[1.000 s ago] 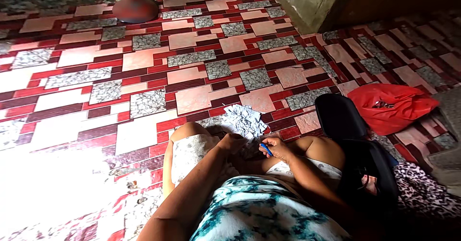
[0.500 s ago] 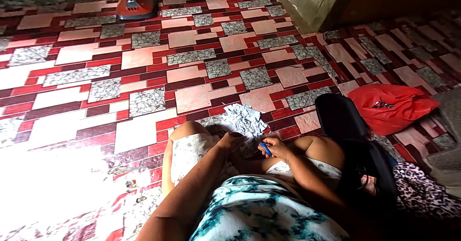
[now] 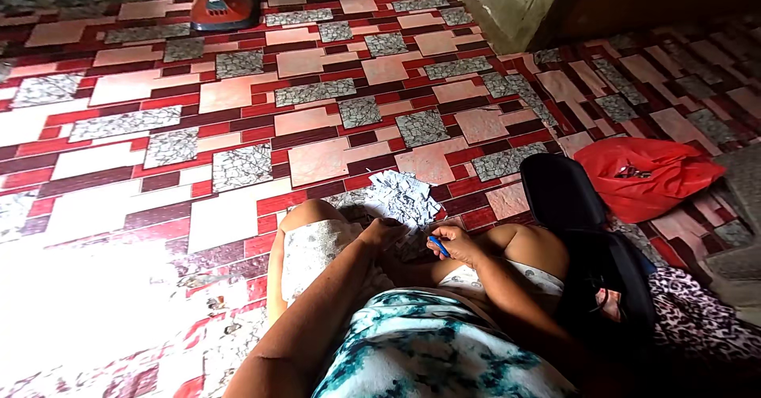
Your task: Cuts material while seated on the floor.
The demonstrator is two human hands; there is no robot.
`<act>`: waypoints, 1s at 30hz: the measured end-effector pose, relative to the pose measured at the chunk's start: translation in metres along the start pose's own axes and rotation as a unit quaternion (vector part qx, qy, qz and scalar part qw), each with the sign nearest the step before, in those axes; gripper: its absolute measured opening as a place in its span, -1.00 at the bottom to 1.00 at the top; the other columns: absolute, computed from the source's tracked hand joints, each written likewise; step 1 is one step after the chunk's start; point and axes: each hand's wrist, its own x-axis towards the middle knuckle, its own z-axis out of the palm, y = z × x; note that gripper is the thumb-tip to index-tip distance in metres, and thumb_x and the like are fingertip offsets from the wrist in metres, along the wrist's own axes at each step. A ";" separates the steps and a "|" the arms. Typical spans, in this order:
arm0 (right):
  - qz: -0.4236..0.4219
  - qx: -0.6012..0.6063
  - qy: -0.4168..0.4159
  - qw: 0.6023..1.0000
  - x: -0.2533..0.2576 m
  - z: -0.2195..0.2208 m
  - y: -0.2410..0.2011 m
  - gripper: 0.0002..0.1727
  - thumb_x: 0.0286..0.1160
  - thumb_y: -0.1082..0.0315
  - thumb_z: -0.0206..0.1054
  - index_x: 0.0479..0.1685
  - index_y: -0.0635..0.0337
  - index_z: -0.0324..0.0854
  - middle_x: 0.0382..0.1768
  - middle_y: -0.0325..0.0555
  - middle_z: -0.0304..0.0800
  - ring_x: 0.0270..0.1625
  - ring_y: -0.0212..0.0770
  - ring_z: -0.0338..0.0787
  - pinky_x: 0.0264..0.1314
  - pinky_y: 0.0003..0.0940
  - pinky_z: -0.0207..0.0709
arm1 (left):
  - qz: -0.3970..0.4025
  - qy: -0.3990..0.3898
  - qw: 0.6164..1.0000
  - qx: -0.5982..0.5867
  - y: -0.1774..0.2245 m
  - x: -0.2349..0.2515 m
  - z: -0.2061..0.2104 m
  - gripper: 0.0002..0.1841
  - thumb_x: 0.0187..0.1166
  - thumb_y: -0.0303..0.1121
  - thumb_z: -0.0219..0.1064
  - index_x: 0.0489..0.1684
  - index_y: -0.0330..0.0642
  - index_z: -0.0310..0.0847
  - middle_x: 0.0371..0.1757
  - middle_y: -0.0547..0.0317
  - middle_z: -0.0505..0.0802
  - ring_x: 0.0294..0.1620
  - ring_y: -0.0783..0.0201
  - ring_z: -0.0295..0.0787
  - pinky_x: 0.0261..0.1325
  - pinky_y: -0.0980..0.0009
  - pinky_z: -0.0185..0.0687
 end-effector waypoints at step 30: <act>0.017 -0.007 -0.002 1.000 -0.003 -0.001 -0.002 -0.71 0.62 0.33 0.39 0.15 0.34 0.58 -0.39 -0.23 0.75 -0.53 -0.49 0.63 -0.51 -0.61 0.46 | 0.009 -0.003 1.000 0.019 -0.002 0.002 -0.001 -0.84 0.72 -0.35 0.32 -0.08 -0.30 0.67 -0.45 0.28 0.74 -0.60 0.54 0.54 -0.50 0.63 0.46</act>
